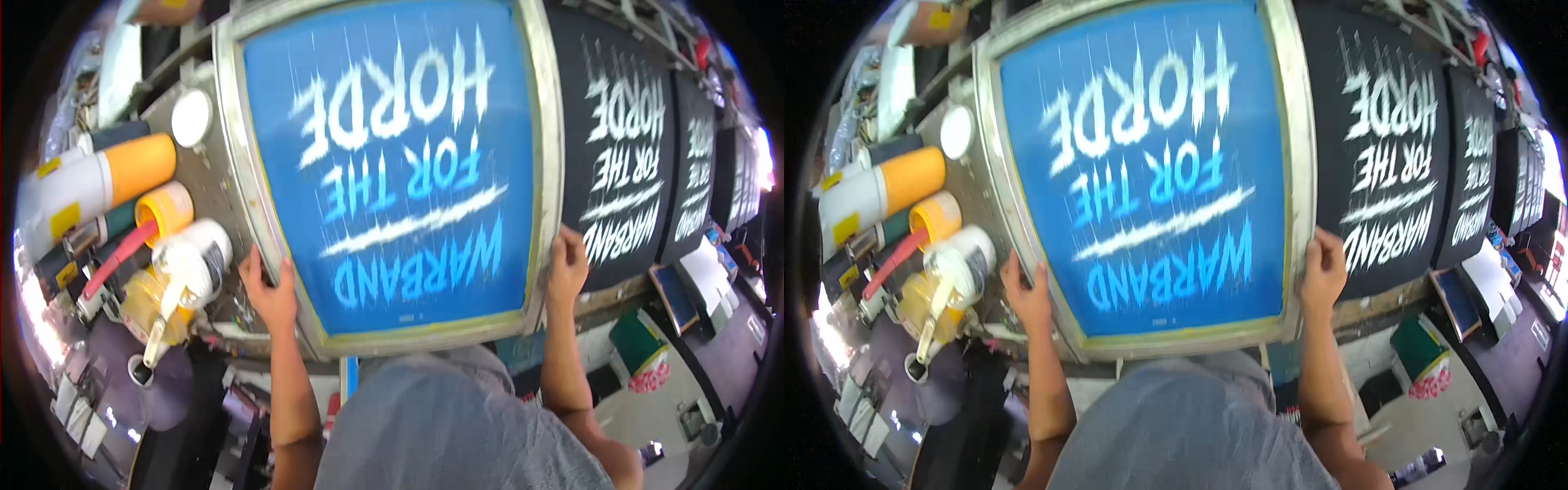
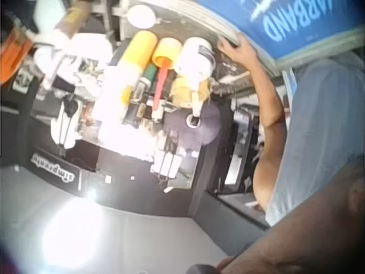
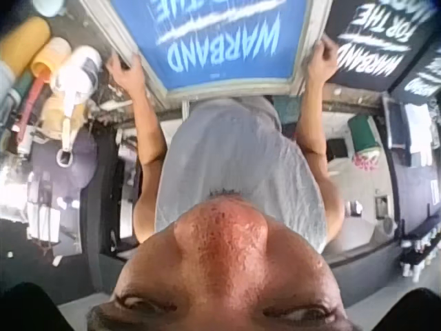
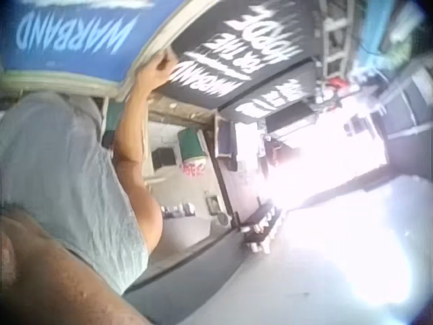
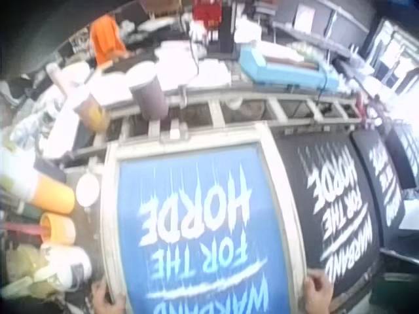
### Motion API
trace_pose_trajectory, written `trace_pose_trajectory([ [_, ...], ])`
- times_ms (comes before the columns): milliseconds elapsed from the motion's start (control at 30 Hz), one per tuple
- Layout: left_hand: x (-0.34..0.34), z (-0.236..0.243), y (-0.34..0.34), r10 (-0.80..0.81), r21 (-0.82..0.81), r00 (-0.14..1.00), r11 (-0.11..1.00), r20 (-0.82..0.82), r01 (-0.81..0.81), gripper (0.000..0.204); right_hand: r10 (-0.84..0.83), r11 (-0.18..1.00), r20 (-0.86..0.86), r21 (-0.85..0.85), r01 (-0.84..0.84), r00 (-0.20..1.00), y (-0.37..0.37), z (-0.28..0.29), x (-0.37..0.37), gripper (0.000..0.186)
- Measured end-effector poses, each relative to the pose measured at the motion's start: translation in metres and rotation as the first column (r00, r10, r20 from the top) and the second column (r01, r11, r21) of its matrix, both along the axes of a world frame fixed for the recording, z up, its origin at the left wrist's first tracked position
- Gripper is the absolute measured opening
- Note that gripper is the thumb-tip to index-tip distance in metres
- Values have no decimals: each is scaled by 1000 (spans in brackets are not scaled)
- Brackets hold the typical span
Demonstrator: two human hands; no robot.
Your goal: The person applies tape to the edges of a screen printing frame and then positions the frame onto a printing press over a black shirt.
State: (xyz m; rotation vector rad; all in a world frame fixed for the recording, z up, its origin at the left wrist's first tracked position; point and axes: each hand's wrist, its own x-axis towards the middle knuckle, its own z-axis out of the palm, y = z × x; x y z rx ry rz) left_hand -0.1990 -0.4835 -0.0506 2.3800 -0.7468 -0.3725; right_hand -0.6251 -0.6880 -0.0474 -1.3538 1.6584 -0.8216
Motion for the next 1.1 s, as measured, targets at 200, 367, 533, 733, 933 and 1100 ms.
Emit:
trace_pose_trajectory([
  [200, 1, 5, -20, -46, 53, 995, 998, 84, 41, 67, -9, 999, 14, -37, 10, 1000, -10, -4, 3, 26],
  [367, 7, -2, -30, -42, 13, 997, 999, 67, 41, 65, 26, 999, -155, 48, -19, 988, -15, 1, 1, 23],
  [533, 16, -8, -21, -57, 29, 997, 998, 47, 56, 66, 92, 995, -57, -31, -94, 994, -16, -5, -3, 24],
  [733, 17, -11, -20, -7, -14, 1000, 1000, -8, 7, 68, 128, 992, 14, 13, -128, 992, -13, -7, -6, 29],
  [933, 15, -10, -20, 14, -108, 990, 994, -141, -29, 66, 116, 993, -39, 21, -115, 992, -13, -1, -5, 28],
  [1100, 15, -9, -19, 4, -145, 977, 989, -211, -36, 57, 174, 985, -139, 16, -174, 975, -15, -2, -10, 31],
])
